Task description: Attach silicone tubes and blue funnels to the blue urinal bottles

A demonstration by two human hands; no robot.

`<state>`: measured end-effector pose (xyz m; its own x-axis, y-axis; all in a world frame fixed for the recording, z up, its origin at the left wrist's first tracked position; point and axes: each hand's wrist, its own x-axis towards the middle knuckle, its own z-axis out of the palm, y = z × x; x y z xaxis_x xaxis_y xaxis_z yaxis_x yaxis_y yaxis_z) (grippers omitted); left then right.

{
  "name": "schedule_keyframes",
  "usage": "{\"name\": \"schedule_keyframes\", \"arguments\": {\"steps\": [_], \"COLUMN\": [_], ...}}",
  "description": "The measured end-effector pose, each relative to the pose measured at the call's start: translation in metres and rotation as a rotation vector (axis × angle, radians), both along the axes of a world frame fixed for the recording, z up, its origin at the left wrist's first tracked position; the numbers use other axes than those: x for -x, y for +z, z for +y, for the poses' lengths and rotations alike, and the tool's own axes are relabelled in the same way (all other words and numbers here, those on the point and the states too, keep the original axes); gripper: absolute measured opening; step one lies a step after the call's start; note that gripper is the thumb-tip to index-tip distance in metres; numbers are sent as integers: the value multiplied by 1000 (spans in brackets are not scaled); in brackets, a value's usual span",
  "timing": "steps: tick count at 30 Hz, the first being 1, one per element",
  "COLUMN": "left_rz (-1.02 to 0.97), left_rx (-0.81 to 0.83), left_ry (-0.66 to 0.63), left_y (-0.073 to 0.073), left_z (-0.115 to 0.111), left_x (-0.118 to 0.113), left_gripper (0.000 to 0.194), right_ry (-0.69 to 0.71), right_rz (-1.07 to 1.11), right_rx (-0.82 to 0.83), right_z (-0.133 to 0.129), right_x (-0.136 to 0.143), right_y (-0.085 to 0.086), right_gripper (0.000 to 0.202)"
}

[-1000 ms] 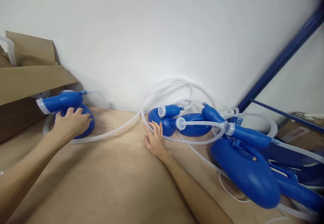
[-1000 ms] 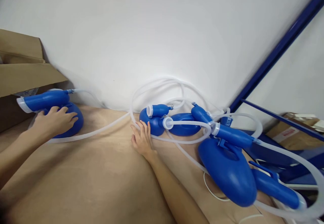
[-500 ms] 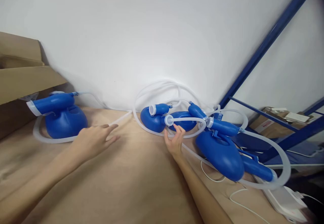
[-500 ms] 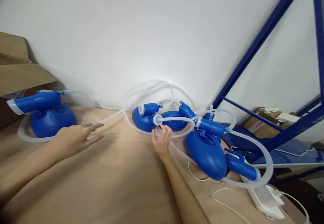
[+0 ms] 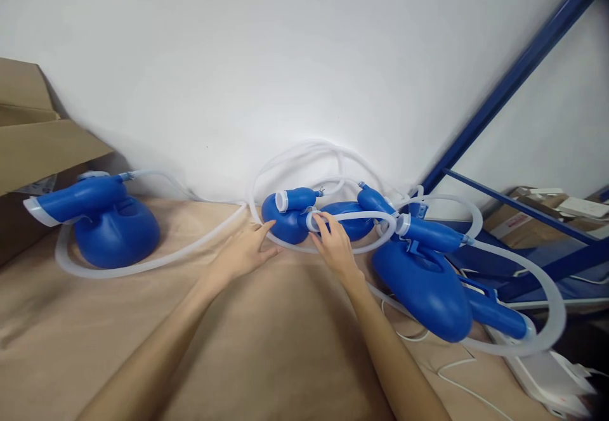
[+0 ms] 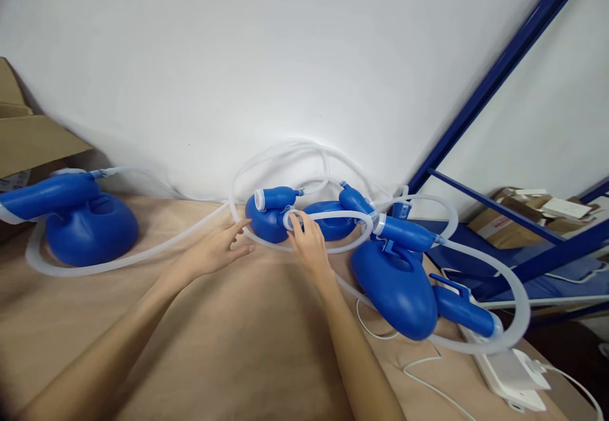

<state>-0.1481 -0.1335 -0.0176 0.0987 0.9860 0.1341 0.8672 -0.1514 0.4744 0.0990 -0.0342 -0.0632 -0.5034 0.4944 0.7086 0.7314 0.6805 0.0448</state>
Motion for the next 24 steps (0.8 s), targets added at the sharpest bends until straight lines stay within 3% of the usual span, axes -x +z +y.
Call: {"name": "schedule_keyframes", "arguments": {"steps": [4,9,12,15,17,20,24], "left_rz": [-128,-182,-157,-139,-145,-171,-228], "left_rx": [-100,-219,-265,-296,-309,-328,-390], "left_ry": [-76,-168,-170,-158,-134,-108,-176], "left_y": [-11,-21,-20,-17,-15,-6,24], "left_z": [17,17,17,19,21,19,5], "left_x": [-9,-16,-15,-14,-13,-10,-2], "left_gripper": [88,93,73,47,43,46,46], "right_ry": [58,107,230,450,528,515,694], "right_rz": [-48,-163,-197,-137,-127,-169,-265], "right_rx": [-95,-158,-229,-309,-258,-108,108], "right_z": [-9,-51,-67,-71,-72,-82,-114], "right_x": [10,33,35,26,20,15,22], "right_y": [1,11,11,-5,-21,-40,-52], "right_gripper": [38,42,51,39,27,21,18]}}
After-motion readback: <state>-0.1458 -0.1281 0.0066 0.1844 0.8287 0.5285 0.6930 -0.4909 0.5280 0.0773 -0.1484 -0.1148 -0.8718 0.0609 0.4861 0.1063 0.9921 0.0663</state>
